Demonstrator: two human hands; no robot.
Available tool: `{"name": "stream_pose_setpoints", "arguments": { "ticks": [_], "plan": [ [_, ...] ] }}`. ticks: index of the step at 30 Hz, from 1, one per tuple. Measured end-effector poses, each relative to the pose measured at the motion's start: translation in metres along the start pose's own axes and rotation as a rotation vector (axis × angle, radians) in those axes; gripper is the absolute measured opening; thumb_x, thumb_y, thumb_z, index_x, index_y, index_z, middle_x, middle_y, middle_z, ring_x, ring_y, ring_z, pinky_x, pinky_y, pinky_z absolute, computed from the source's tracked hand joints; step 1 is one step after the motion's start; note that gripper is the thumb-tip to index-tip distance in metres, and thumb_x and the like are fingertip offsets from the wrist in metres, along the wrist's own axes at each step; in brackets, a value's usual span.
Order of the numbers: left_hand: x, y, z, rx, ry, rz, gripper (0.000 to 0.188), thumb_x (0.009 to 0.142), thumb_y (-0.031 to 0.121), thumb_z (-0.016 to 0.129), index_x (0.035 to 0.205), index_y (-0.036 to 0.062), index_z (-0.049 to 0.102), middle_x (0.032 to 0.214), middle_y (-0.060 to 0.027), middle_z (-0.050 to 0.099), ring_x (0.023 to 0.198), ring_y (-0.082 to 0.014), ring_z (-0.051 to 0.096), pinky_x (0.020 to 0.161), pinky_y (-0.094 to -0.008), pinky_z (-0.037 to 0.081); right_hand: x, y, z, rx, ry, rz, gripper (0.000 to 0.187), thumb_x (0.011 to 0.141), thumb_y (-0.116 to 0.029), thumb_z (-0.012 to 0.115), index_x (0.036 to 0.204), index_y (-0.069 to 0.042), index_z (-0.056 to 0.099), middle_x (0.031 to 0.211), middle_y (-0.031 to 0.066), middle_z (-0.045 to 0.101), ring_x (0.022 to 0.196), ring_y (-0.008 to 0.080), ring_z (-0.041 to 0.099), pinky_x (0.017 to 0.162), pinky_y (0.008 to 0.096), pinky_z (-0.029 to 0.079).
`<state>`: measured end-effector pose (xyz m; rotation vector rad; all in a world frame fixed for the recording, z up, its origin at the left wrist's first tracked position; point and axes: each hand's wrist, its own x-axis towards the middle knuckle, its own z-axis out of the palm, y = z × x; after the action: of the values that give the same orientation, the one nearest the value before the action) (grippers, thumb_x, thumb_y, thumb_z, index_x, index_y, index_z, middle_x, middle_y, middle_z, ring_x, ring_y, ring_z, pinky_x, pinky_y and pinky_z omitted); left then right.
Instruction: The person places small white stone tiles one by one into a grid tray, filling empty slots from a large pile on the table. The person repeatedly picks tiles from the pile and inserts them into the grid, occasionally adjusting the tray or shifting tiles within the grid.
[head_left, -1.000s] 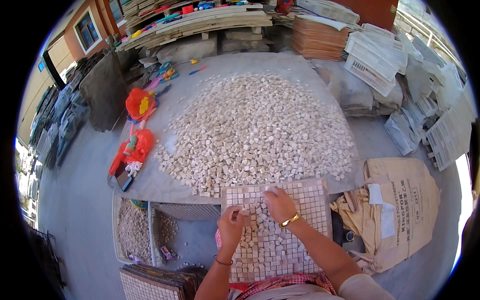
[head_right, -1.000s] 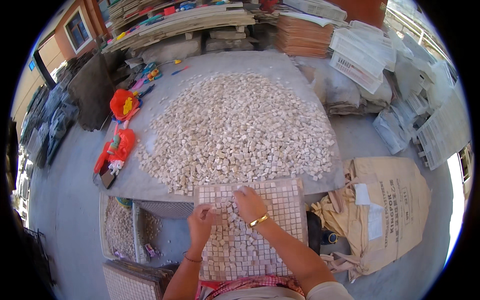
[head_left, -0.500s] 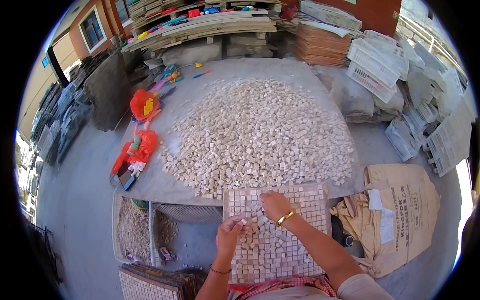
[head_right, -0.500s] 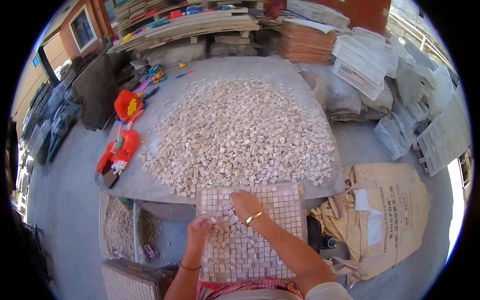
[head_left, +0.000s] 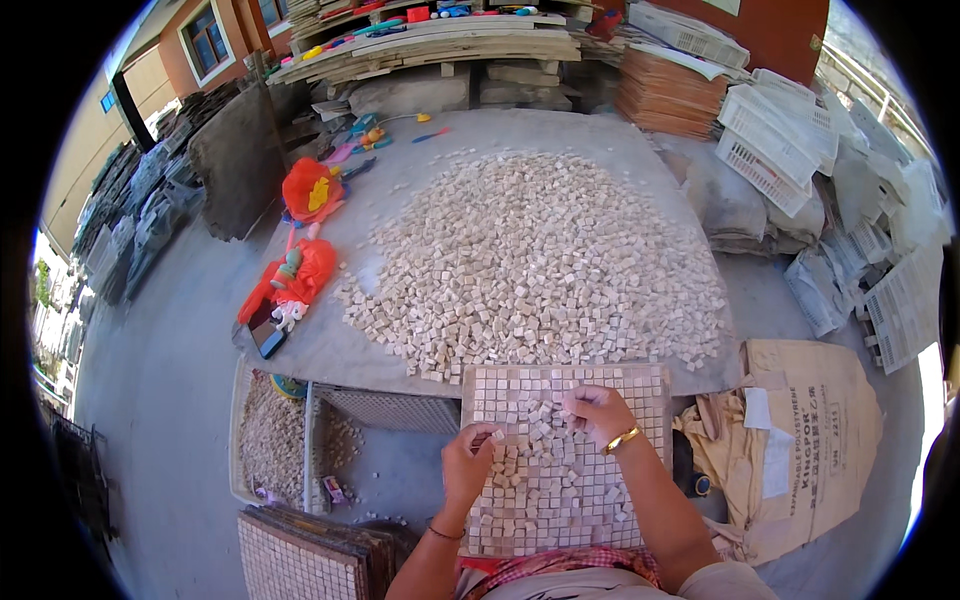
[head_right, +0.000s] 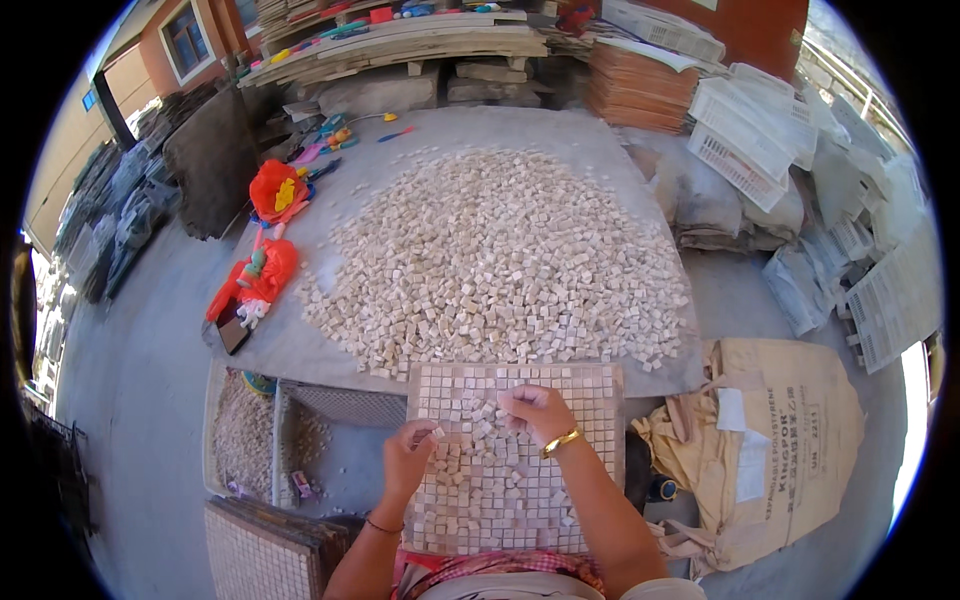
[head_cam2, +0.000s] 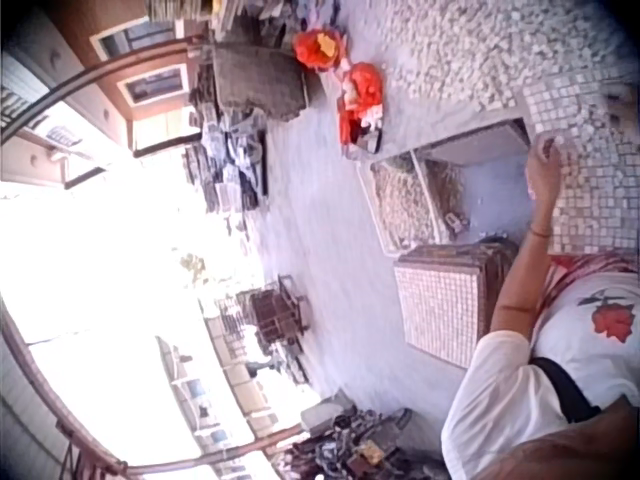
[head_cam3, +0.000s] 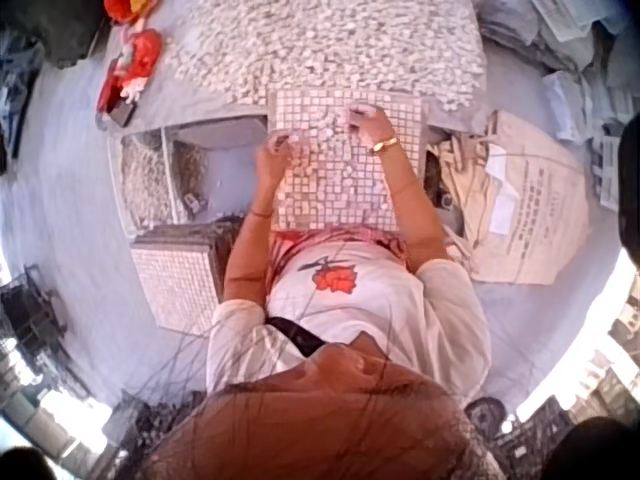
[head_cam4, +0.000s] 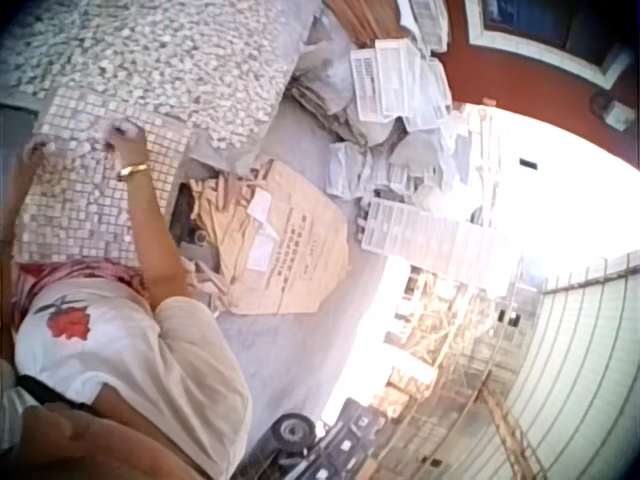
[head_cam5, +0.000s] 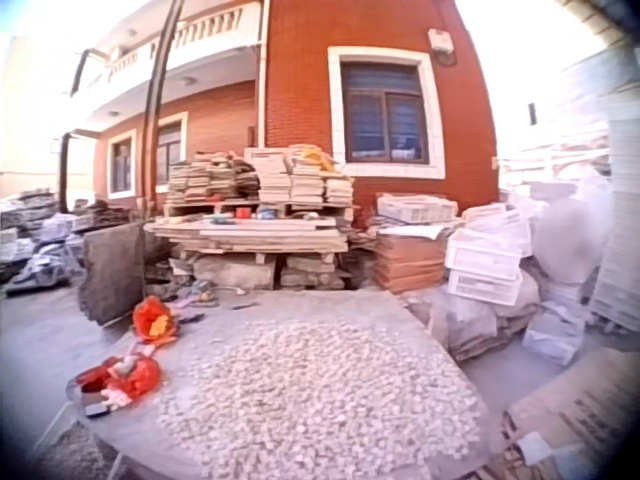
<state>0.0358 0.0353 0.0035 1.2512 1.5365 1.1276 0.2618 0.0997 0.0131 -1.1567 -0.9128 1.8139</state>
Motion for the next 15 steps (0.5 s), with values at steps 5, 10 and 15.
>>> {"name": "stream_pose_setpoints", "arguments": {
  "ticks": [5,10,15],
  "plan": [
    [0.007,0.017,0.004,0.245,-0.034,0.089,0.015,0.077,0.002,0.057,0.090,0.0027,0.063,0.079,-0.0097,0.063,0.066,-0.0184,0.061,0.061,-0.0289,0.047,-0.014,0.020,-0.005,0.683,-0.250,0.043,0.014,0.087,-0.018,0.057,0.093,-0.005,0.057,0.082,0.0031,0.058,0.072,0.0150,0.057,0.065,0.0264,0.049],
    [0.009,0.006,0.006,0.346,-0.029,0.197,0.013,0.076,0.002,0.057,0.086,0.0039,0.064,0.077,-0.0120,0.062,0.068,-0.0249,0.059,0.062,-0.0347,0.046,-0.014,0.006,0.007,-0.238,-0.037,-0.151,0.018,0.082,-0.023,0.061,0.085,-0.006,0.058,0.081,0.0024,0.059,0.074,0.0155,0.058,0.065,0.0297,0.049],
    [0.014,0.001,0.004,0.443,-0.037,0.290,0.013,0.072,-0.002,0.057,0.084,0.0004,0.063,0.077,-0.0151,0.061,0.070,-0.0280,0.059,0.064,-0.0341,0.047,-0.007,0.015,0.040,-1.314,0.163,-0.394,0.020,0.076,-0.027,0.063,0.082,-0.008,0.059,0.079,0.0080,0.058,0.075,0.0270,0.058,0.060,0.0369,0.047]
  ]
}}
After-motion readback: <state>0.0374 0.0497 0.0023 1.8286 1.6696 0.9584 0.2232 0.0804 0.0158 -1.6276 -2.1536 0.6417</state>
